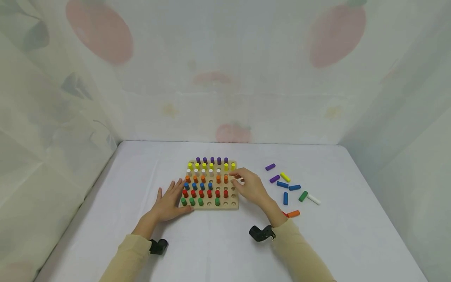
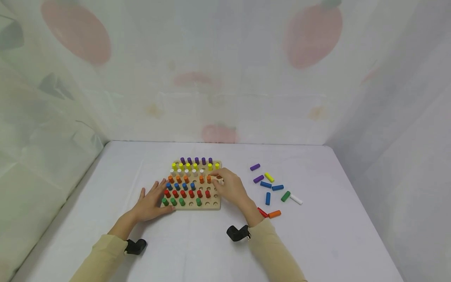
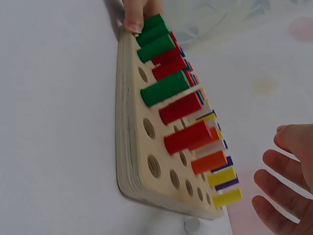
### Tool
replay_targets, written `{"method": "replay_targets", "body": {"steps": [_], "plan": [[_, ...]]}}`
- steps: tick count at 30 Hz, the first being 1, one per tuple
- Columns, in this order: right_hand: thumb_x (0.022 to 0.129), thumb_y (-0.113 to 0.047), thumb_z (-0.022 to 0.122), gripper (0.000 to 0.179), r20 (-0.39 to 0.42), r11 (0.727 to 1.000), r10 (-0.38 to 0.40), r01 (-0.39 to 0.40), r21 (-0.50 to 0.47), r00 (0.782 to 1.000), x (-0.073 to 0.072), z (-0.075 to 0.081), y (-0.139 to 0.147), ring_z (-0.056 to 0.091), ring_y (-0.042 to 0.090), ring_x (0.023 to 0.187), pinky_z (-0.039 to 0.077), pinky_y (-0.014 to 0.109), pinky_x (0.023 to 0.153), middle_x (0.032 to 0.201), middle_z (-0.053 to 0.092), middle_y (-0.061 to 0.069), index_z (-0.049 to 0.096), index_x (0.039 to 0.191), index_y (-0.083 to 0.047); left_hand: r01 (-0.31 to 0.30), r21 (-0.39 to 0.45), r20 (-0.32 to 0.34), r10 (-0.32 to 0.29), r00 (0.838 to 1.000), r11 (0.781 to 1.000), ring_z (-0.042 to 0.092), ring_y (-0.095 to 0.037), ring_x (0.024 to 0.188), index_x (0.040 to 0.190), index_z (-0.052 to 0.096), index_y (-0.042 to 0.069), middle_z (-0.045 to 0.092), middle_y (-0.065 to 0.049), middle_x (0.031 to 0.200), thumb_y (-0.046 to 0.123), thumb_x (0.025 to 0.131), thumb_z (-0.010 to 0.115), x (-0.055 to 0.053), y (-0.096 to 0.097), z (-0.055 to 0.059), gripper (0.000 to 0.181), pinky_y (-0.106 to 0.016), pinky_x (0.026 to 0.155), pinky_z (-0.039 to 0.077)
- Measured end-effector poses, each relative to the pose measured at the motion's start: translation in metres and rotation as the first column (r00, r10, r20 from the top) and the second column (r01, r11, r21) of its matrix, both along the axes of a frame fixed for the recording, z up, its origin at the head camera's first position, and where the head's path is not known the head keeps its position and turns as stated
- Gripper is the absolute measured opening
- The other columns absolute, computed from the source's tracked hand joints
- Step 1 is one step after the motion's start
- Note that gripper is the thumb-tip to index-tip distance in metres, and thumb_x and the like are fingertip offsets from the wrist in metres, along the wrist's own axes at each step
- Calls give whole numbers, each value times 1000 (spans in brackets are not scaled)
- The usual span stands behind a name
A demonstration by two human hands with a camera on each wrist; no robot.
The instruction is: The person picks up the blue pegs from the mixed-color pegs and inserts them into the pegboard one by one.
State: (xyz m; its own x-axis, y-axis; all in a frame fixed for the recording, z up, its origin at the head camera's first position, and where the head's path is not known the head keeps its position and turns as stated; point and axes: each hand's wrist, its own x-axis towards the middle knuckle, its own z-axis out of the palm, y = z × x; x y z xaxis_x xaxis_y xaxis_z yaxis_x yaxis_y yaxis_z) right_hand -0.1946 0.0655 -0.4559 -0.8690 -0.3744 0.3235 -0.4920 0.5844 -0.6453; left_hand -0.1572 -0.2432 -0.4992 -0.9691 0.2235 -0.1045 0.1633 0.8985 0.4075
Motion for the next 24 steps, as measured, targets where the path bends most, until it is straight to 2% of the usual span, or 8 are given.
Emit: {"method": "replay_targets", "body": {"steps": [14, 24], "plan": [[86, -14, 64, 25, -55, 999, -54, 53, -6, 997, 3, 0, 39, 60, 16, 99, 53, 34, 81, 108, 64, 1, 62, 111, -12, -7, -7, 18, 7, 1000, 1000, 6, -37, 141, 149, 17, 14, 15, -11, 154, 69, 70, 62, 2, -2, -1, 106, -66, 104, -8], [85, -15, 65, 28, -89, 995, -97, 100, 31, 991, 7, -3, 67, 59, 16, 100, 53, 34, 81, 109, 63, 1, 61, 113, -13, -7, 2, 14, 7, 1000, 1000, 8, -38, 140, 148, 18, 14, 16, -11, 154, 68, 70, 62, 6, -4, 1, 105, -67, 104, -7]]}}
